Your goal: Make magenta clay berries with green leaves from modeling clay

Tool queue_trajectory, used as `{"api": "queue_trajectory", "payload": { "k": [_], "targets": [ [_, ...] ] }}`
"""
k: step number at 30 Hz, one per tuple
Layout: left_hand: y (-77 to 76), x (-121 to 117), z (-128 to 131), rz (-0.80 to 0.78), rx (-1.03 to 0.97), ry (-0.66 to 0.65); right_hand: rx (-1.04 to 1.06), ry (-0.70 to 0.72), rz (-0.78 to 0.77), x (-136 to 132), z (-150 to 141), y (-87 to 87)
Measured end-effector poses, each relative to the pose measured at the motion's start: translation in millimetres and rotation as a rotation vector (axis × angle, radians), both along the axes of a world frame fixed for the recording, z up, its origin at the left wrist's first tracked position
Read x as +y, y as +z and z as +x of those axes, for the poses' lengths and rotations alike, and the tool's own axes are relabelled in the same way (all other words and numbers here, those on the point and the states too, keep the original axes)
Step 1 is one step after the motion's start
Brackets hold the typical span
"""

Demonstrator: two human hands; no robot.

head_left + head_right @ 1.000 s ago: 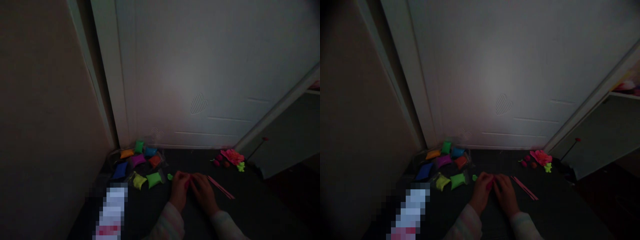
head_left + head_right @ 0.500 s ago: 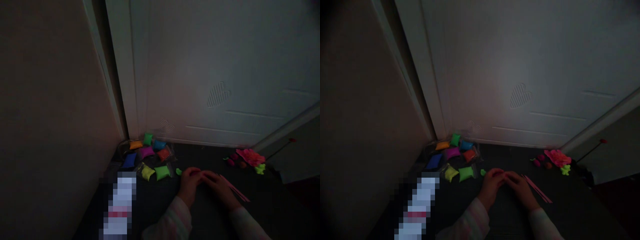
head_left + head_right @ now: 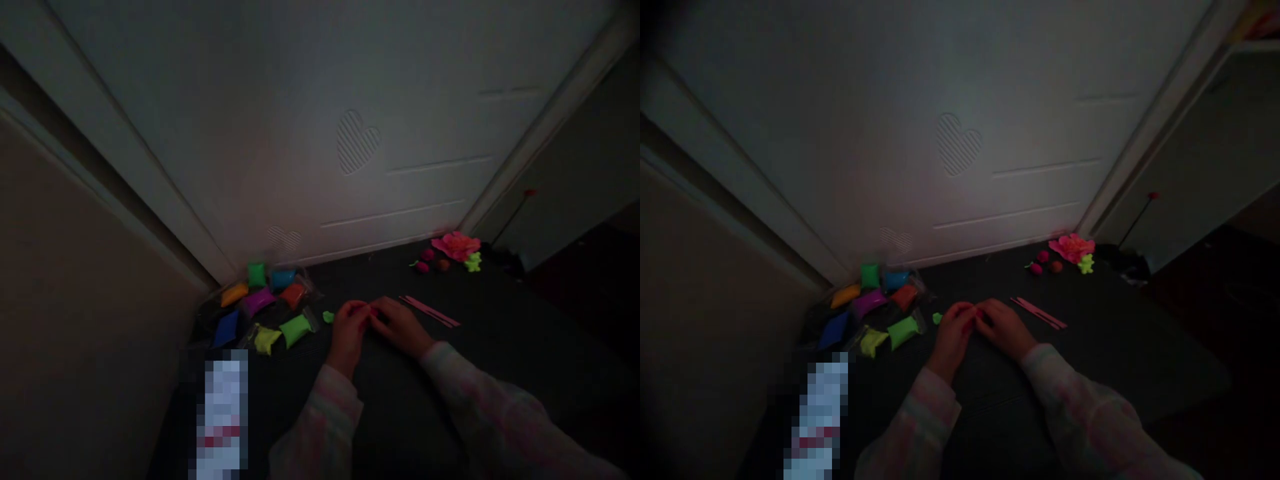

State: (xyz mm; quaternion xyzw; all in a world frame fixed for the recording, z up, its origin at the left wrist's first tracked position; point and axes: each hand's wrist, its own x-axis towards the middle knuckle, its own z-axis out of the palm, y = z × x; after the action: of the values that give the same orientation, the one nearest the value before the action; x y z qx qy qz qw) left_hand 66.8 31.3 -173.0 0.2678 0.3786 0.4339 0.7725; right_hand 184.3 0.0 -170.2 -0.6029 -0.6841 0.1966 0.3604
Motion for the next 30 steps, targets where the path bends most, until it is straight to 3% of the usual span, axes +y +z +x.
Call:
{"api": "queue_trajectory", "payload": {
  "k": [12,18,24,30],
  "targets": [
    [4.5,-1,-3,0.046,0.09,-0.046,-0.081,0.208,0.042,-1,15,1.1],
    [6.7,-4,-5,0.082,0.184,-0.082,-0.06,0.242,0.095,-2,15,0.9],
    [9.5,-3,-6,0.072,0.163,-0.117,0.049,0.221,0.123,-1,21,6.8],
    [11.5,-2,-9,0.078,0.157,-0.151,0.148,0.094,0.121,2,28,8.6]
  ]
}}
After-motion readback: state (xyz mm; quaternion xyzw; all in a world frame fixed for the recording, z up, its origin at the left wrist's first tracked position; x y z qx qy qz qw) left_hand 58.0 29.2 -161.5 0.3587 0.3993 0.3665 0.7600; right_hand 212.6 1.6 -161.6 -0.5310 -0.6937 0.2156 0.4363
